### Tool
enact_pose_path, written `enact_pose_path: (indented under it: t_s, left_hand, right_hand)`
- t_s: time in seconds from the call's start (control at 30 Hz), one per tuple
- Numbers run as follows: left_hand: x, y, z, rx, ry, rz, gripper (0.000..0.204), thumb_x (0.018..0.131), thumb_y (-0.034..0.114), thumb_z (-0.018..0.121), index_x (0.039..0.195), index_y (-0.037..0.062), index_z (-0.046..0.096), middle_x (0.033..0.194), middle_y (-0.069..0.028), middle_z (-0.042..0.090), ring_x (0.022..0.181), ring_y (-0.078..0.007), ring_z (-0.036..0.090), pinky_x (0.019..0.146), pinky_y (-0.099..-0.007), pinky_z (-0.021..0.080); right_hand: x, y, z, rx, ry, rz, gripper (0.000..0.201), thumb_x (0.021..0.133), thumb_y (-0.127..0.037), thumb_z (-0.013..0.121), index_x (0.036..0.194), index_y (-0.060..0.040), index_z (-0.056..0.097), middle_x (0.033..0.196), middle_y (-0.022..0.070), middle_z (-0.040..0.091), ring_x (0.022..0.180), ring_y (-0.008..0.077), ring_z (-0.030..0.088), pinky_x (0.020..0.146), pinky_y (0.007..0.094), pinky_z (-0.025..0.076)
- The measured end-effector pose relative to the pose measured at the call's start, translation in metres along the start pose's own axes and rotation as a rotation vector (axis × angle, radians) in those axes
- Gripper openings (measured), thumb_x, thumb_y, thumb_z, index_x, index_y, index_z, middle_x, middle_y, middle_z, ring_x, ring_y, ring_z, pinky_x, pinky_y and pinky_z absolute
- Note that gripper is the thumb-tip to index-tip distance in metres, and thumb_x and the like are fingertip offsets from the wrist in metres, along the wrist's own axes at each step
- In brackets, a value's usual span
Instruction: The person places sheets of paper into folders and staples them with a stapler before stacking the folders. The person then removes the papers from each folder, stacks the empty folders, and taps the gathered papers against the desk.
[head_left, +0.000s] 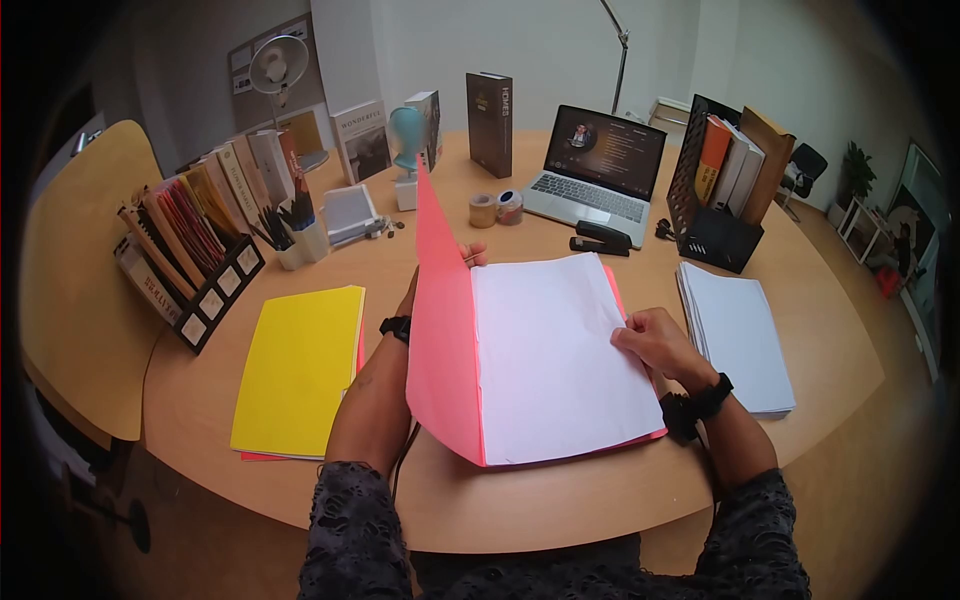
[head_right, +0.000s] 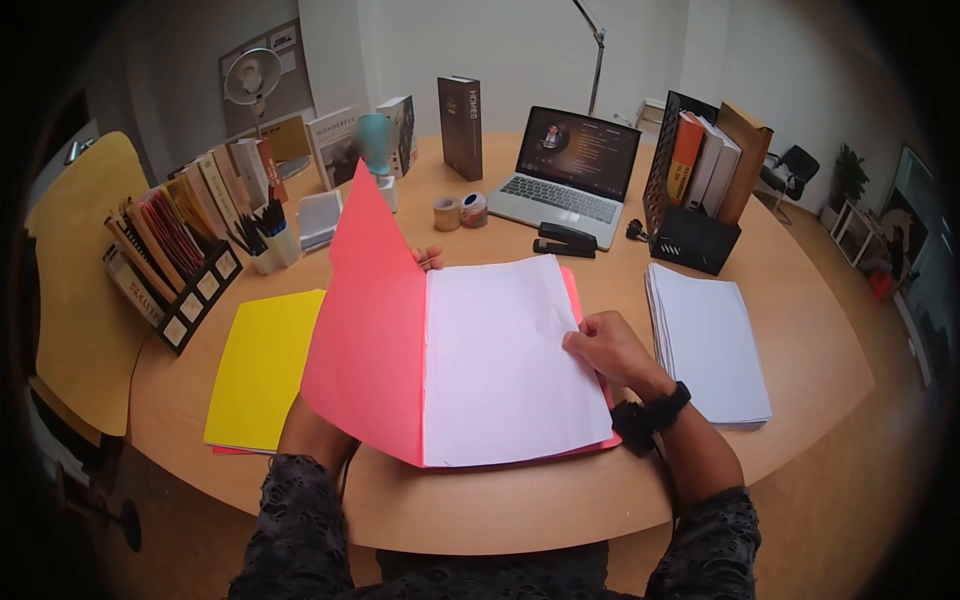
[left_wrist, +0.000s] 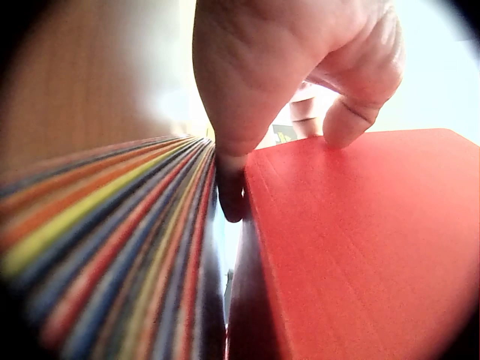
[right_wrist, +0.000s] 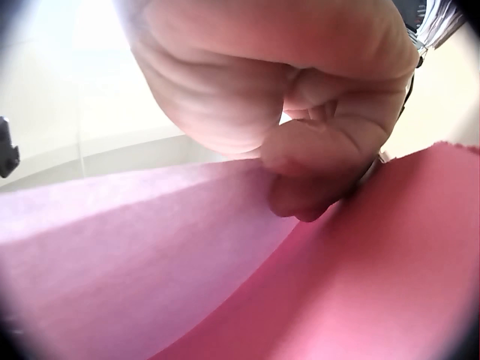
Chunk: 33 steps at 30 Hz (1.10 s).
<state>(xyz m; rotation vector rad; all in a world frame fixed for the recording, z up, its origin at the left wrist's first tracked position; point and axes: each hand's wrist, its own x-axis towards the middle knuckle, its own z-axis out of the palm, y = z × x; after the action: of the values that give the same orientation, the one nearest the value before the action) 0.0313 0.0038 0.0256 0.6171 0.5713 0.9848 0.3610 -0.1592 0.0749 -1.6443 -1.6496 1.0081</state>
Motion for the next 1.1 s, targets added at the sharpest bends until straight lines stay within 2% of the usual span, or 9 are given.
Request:
enact_pose_path:
  t_s: [0.1,0.17,0.3,0.4,0.5,0.7,0.77,1.0,1.1]
  left_hand:
    - [0.006,-0.003,-0.006,-0.002,-0.064,0.063,0.010,0.091,0.017,0.061,0.090,0.0081,0.058,0.120,-0.0104,0.060,0.104,-0.0191,0.060,0.083,-0.0334,0.057]
    - [0.004,-0.006,-0.005,-0.020,-0.104,0.136,0.010,0.091,0.017,0.062,0.089,0.0079,0.057,0.120,-0.0102,0.060,0.104,-0.0188,0.060,0.083,-0.0339,0.057]
    - [0.002,-0.004,-0.001,0.041,-0.080,0.153,0.011,0.091,0.016,0.062,0.089,0.0076,0.057,0.120,-0.0104,0.060,0.104,-0.0192,0.060,0.083,-0.0346,0.057]
    - [0.002,-0.004,-0.001,0.044,-0.089,0.168,0.010,0.089,0.015,0.063,0.088,0.0073,0.056,0.119,-0.0105,0.060,0.102,-0.0186,0.061,0.082,-0.0341,0.057]
    - [0.004,0.000,-0.004,0.012,-0.063,0.059,0.009,0.089,0.013,0.063,0.088,0.0071,0.057,0.119,-0.0104,0.060,0.099,-0.0182,0.062,0.080,-0.0331,0.058]
    - [0.001,-0.002,-0.004,-0.016,-0.146,0.109,0.009,0.089,0.014,0.062,0.090,0.0059,0.059,0.117,-0.0101,0.061,0.095,-0.0177,0.063,0.077,-0.0326,0.059]
    - [0.002,-0.003,-0.003,-0.018,-0.171,0.141,0.010,0.089,0.015,0.061,0.091,0.0056,0.060,0.116,-0.0100,0.061,0.095,-0.0171,0.064,0.076,-0.0323,0.059]
    - [-0.005,-0.002,0.003,-0.022,-0.116,0.102,0.010,0.090,0.016,0.062,0.093,0.0064,0.059,0.116,-0.0102,0.062,0.097,-0.0169,0.063,0.077,-0.0321,0.058]
    - [-0.006,-0.005,0.005,0.033,-0.104,0.210,0.010,0.089,0.016,0.062,0.092,0.0070,0.059,0.117,-0.0102,0.062,0.098,-0.0176,0.063,0.078,-0.0322,0.058]
  right_hand:
    - [0.002,0.003,0.002,0.001,0.024,-0.027,0.025,0.084,-0.017,0.065,0.069,0.0028,0.061,0.061,0.0013,0.054,0.054,0.0078,0.048,0.047,0.0266,0.038]
    - [0.004,0.006,0.003,0.025,0.021,-0.021,0.025,0.086,-0.021,0.066,0.070,-0.0020,0.060,0.060,-0.0009,0.052,0.050,0.0056,0.044,0.042,0.0240,0.031]
    - [0.000,-0.001,0.003,0.036,0.022,-0.002,0.025,0.086,-0.021,0.066,0.070,-0.0018,0.060,0.060,-0.0007,0.052,0.049,0.0057,0.043,0.042,0.0242,0.031]
    - [-0.002,-0.005,0.003,0.047,0.017,0.050,0.025,0.086,-0.020,0.065,0.071,-0.0012,0.060,0.060,-0.0006,0.052,0.049,0.0059,0.044,0.042,0.0246,0.032]
    - [-0.001,-0.001,0.005,0.036,0.010,0.017,0.025,0.087,-0.020,0.065,0.072,-0.0007,0.060,0.061,-0.0003,0.053,0.049,0.0060,0.044,0.042,0.0250,0.032]
    - [0.005,0.009,0.004,-0.100,0.054,-0.070,0.024,0.086,-0.020,0.065,0.078,0.0021,0.062,0.066,0.0015,0.057,0.056,0.0074,0.049,0.048,0.0251,0.038]
    - [0.005,0.009,0.004,-0.131,0.101,-0.070,0.028,0.081,-0.022,0.067,0.075,0.0048,0.063,0.065,0.0072,0.059,0.060,0.0136,0.055,0.056,0.0312,0.045]
    - [0.002,0.003,0.002,-0.137,0.084,0.008,0.027,0.080,-0.021,0.068,0.074,0.0047,0.063,0.065,0.0072,0.060,0.060,0.0137,0.055,0.056,0.0311,0.045]
    - [0.002,0.004,0.001,-0.135,0.069,-0.002,0.027,0.080,-0.021,0.068,0.073,0.0044,0.063,0.066,0.0067,0.059,0.061,0.0132,0.056,0.056,0.0310,0.046]
